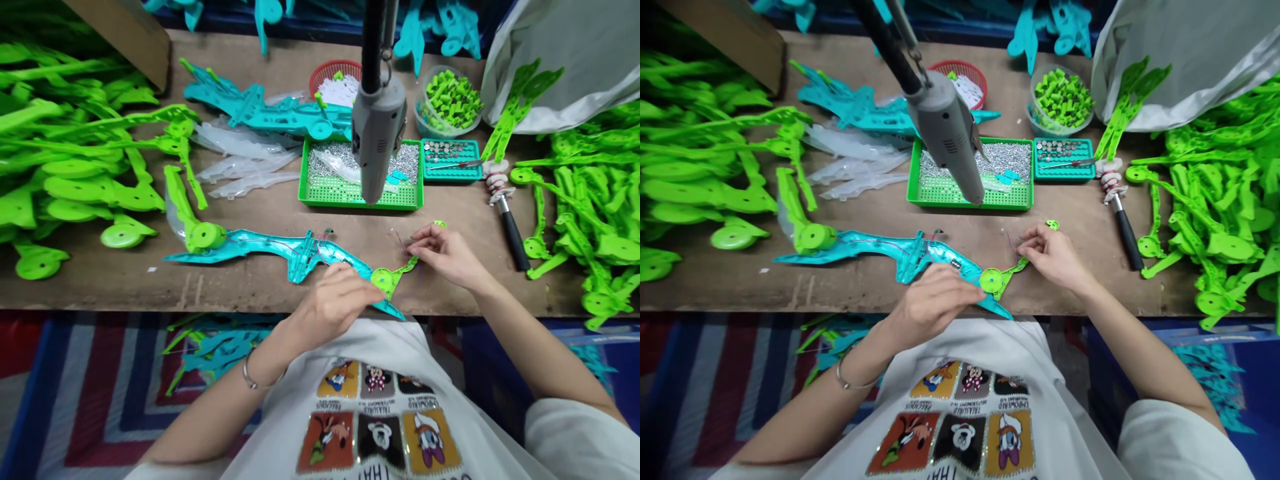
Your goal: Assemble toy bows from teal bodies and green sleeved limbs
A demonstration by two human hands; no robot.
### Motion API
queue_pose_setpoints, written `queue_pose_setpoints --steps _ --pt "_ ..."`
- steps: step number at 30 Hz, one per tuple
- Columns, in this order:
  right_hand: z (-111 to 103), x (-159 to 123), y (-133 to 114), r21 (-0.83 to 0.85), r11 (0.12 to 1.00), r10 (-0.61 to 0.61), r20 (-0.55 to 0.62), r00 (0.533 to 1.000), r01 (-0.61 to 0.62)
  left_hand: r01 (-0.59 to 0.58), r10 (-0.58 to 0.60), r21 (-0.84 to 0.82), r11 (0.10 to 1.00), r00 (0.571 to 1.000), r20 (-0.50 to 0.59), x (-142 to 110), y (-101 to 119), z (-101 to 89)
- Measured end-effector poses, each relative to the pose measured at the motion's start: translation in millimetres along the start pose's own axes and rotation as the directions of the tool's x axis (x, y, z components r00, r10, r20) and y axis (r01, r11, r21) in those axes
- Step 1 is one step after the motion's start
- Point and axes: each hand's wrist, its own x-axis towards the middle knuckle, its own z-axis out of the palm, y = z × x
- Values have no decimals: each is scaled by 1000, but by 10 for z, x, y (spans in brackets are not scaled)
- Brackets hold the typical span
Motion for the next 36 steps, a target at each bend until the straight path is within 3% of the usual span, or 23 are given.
queue_pose_setpoints --steps 4,7,9,11,14,17,21,24,29,32,36 --pt "58 -120 38 -183 983 -33 -51 998 23 -12 1 64 998 987 161 -252 -16 -7" --pt "136 -198 87 -173 985 2 -73 997 -14 5 -16 51 999 976 216 -289 27 -40" --pt "184 -229 126 -156 987 12 -89 996 -26 18 -24 45 999 990 141 -231 91 -41" --pt "215 -244 162 -143 989 17 -105 994 -32 79 -78 99 992 997 -15 -117 165 -1" --pt "203 -259 192 -144 989 23 -113 993 -39 239 -213 157 958 963 -164 88 257 118" --pt "121 -270 173 -158 987 -2 -85 996 -11 319 -316 111 941 948 -40 209 302 221" --pt "50 -212 67 -125 988 -107 -177 978 86 213 -244 205 955 960 140 247 308 286" --pt "123 -96 -12 -91 993 -93 -163 982 78 215 -259 296 931 959 118 333 295 370" --pt "228 -14 21 32 999 -32 -95 995 35 377 -425 377 846 904 50 503 225 635" --pt "176 -91 106 94 995 -22 -122 992 34 378 -438 381 844 895 81 490 164 768" --pt "137 -176 191 132 991 3 -150 989 17 309 -381 415 856 919 100 404 105 865"
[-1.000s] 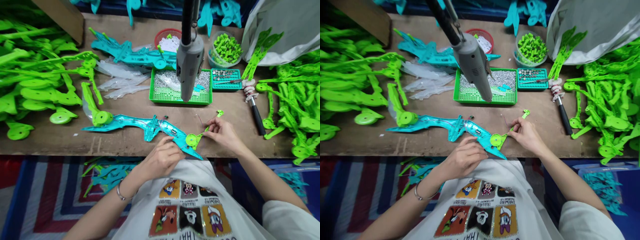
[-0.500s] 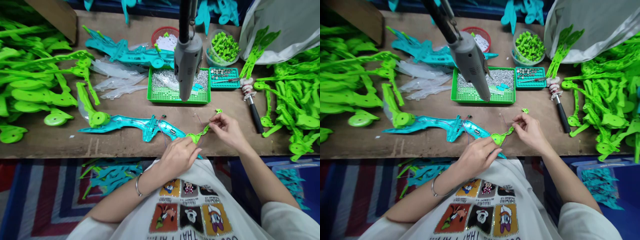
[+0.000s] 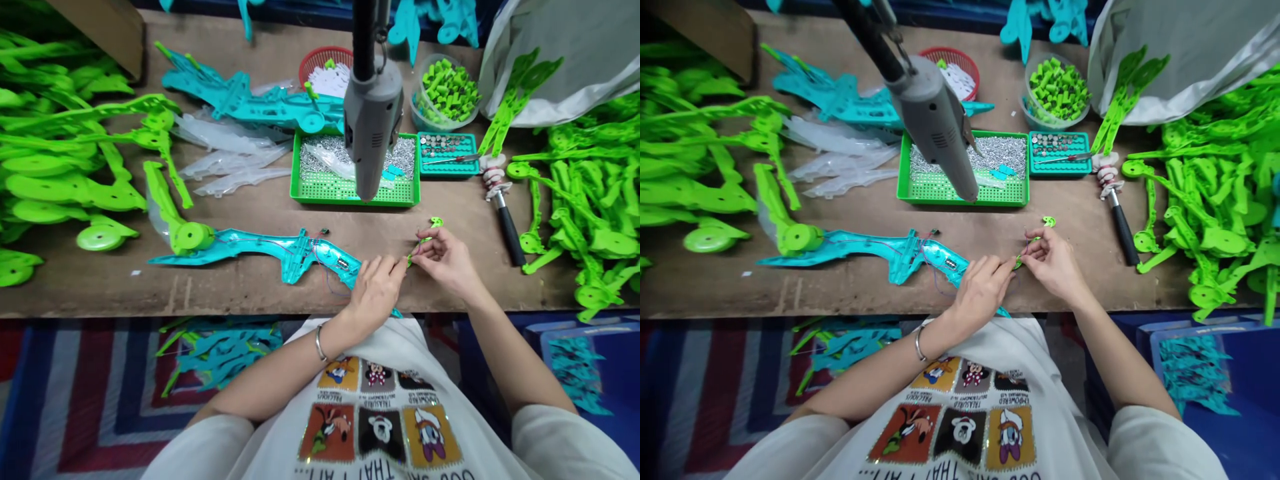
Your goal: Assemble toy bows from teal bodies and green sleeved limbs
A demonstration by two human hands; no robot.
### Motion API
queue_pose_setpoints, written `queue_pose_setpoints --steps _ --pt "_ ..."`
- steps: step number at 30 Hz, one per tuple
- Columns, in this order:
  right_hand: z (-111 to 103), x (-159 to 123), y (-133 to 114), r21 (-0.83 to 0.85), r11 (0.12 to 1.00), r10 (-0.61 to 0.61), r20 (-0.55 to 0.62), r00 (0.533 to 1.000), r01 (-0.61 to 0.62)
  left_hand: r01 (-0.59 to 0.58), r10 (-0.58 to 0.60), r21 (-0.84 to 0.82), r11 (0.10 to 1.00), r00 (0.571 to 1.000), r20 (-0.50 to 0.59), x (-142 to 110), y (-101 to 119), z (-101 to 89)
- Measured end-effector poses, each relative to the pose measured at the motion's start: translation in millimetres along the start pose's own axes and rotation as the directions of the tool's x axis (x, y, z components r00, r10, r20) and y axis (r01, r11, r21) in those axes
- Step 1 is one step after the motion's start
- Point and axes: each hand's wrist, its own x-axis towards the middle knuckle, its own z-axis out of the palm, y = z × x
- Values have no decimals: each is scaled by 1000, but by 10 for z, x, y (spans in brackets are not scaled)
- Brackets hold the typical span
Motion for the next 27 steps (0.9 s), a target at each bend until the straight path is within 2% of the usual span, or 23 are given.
queue_pose_setpoints --steps 6,12,15,21,24,27 --pt "46 -6 28 -36 999 -22 -29 999 21 -129 129 100 987 992 7 -31 6 57" --pt "-14 70 -59 165 986 -5 -67 998 16 -201 190 223 954 979 71 15 63 -2" --pt "-79 136 -46 178 984 -13 -94 995 30 -225 214 237 945 974 71 33 63 -26" --pt "-229 142 142 -24 991 -134 -116 984 132 -238 221 271 933 971 93 51 47 -60" --pt "-246 84 198 -177 964 -223 -138 965 198 -259 237 294 920 965 107 67 52 -84" --pt "-249 48 208 -253 935 -293 -161 943 247 -279 253 303 911 959 125 88 63 -111"
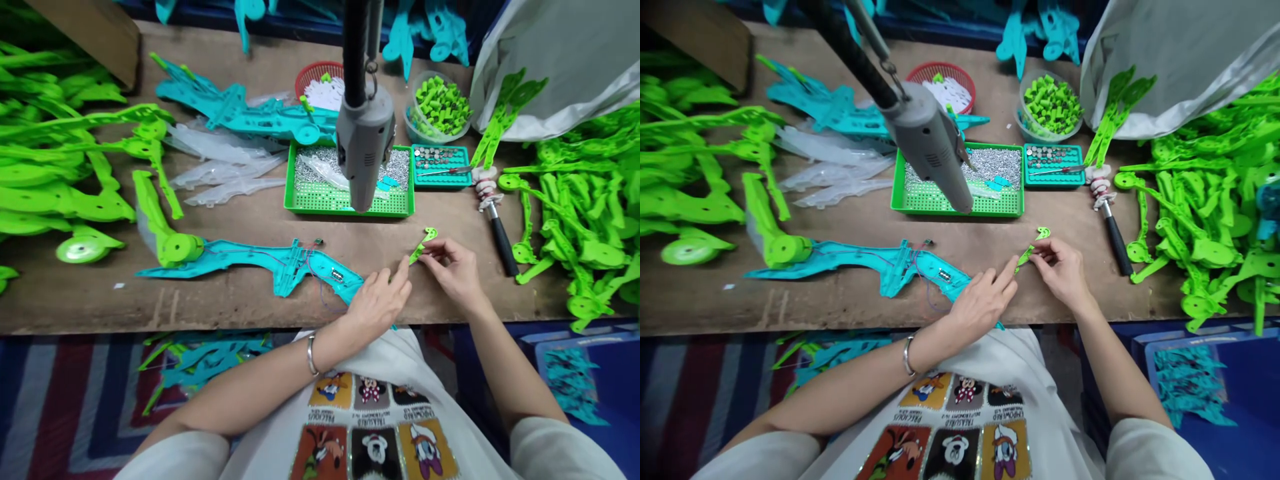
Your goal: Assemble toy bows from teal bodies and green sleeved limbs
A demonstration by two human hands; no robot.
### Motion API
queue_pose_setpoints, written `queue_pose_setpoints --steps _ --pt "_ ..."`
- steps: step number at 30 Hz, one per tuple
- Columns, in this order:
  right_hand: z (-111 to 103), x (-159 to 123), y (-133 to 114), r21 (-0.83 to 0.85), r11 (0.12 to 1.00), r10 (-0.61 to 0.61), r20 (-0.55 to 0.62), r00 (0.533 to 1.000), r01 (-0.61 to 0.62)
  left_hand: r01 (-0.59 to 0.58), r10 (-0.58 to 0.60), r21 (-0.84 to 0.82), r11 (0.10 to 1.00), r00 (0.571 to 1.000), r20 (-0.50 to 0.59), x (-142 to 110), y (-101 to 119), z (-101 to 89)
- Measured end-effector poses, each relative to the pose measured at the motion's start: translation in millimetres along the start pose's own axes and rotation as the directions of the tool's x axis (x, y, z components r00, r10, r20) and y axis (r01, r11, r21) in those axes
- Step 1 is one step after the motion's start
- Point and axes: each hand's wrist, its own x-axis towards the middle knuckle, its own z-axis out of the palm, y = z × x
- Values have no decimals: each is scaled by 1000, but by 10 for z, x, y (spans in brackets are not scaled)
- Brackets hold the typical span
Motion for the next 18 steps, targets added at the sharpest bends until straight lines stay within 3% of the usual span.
queue_pose_setpoints --steps 18 --pt "-7 104 -18 -171 980 -98 50 994 105 -127 126 28 992 991 39 37 -79 -72"
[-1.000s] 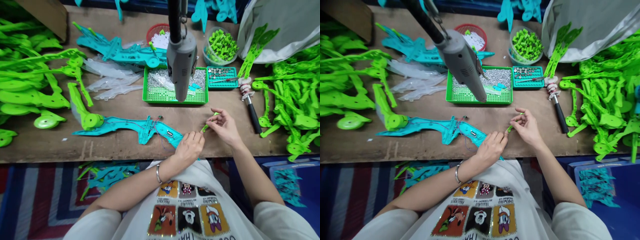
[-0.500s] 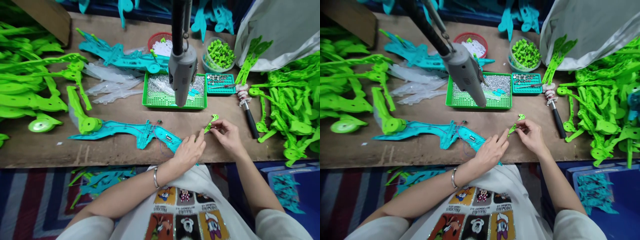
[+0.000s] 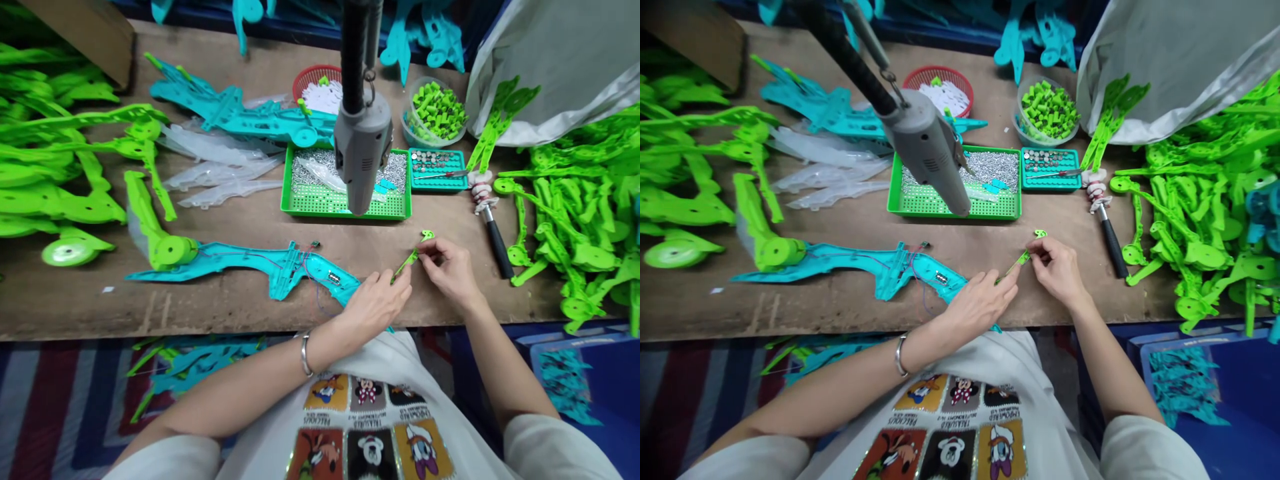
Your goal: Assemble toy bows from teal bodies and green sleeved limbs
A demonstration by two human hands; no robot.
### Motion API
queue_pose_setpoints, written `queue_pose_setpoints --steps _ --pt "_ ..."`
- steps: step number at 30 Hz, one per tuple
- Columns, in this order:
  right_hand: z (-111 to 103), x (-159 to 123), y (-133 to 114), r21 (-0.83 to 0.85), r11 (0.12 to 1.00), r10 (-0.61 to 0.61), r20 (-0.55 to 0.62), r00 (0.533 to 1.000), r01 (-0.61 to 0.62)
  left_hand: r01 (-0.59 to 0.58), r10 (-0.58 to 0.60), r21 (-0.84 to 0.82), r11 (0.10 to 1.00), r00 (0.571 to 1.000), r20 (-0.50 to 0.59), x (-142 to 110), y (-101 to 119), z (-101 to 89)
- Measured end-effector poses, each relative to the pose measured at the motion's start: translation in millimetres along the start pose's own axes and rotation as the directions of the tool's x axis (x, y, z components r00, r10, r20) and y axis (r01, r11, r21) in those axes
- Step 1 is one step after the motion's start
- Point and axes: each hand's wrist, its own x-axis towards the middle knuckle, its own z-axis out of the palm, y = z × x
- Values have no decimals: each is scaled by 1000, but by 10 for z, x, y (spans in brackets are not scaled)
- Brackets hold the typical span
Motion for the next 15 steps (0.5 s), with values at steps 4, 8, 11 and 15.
queue_pose_setpoints --steps 4,8,11,15 --pt "-21 26 -28 -51 999 -16 9 1000 16 -34 34 13 999 999 25 24 -28 -28" --pt "-60 65 -32 -77 993 -85 49 995 88 -40 39 30 999 999 22 34 -30 -43" --pt "-79 80 -14 -121 975 -178 62 982 185 -41 40 42 998 999 19 35 -21 -34" --pt "-63 74 9 -124 968 -218 26 976 220 -44 43 59 997 999 19 46 -20 -20"
